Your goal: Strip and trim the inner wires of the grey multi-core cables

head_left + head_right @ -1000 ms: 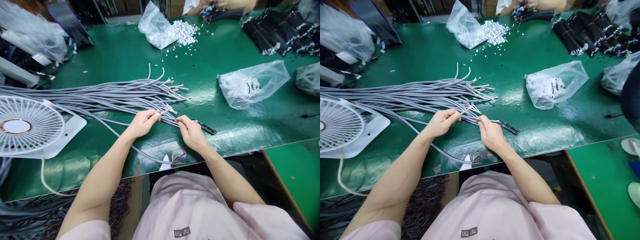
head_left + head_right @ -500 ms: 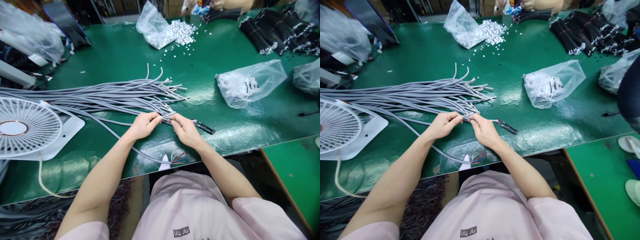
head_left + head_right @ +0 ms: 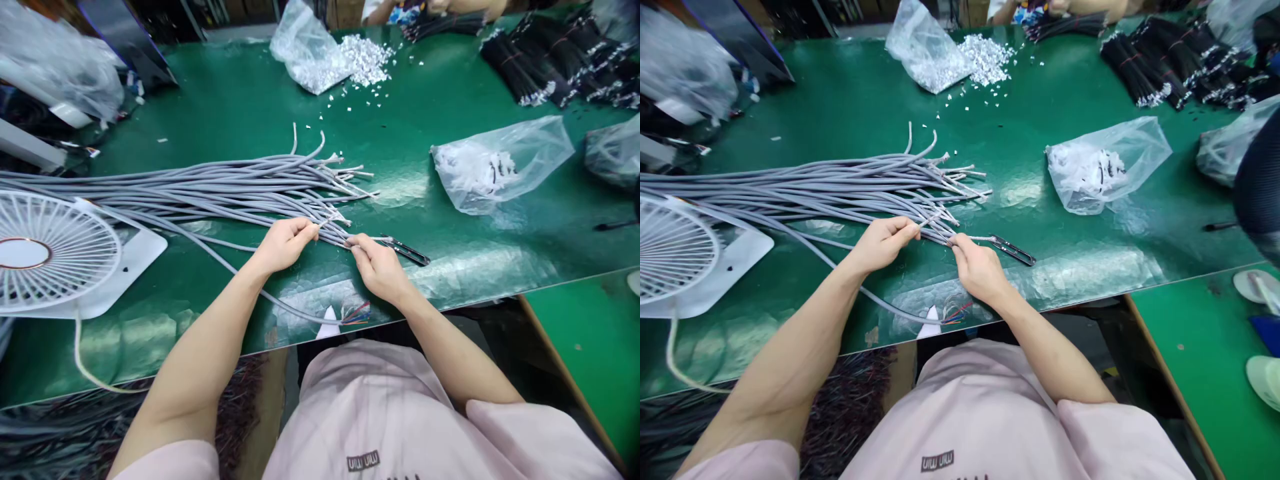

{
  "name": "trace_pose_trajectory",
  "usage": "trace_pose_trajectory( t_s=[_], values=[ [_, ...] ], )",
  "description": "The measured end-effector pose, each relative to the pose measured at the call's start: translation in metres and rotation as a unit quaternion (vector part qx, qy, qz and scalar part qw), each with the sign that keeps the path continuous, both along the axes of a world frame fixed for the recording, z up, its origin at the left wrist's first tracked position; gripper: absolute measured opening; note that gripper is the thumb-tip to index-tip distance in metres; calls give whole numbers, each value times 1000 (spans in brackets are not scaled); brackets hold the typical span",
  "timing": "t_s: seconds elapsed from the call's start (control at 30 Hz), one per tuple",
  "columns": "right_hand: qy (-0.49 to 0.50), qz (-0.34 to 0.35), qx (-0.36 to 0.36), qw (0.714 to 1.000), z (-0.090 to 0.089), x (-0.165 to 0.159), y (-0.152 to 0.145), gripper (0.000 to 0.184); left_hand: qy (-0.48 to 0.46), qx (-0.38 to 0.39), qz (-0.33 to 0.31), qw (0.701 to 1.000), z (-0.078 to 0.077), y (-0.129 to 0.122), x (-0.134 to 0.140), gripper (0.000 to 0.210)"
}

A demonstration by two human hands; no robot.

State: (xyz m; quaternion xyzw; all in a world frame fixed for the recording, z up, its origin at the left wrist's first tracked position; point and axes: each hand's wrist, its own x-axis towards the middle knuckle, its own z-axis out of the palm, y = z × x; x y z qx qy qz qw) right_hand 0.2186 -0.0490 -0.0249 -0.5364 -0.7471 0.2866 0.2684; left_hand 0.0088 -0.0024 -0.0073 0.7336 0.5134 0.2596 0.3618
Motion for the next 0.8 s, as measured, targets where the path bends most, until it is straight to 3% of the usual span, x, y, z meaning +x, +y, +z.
trace_pose_trajectory(
  t_s=[0.6,0.8],
  values=[
    [59,-4,-29,998,-4,-10,8,23,48,-6,11,999,-6,0,0,28],
    [67,9,-24,997,-3,-11,12,22,-8,-85,-17,996,-7,4,-8,31]
  ],
)
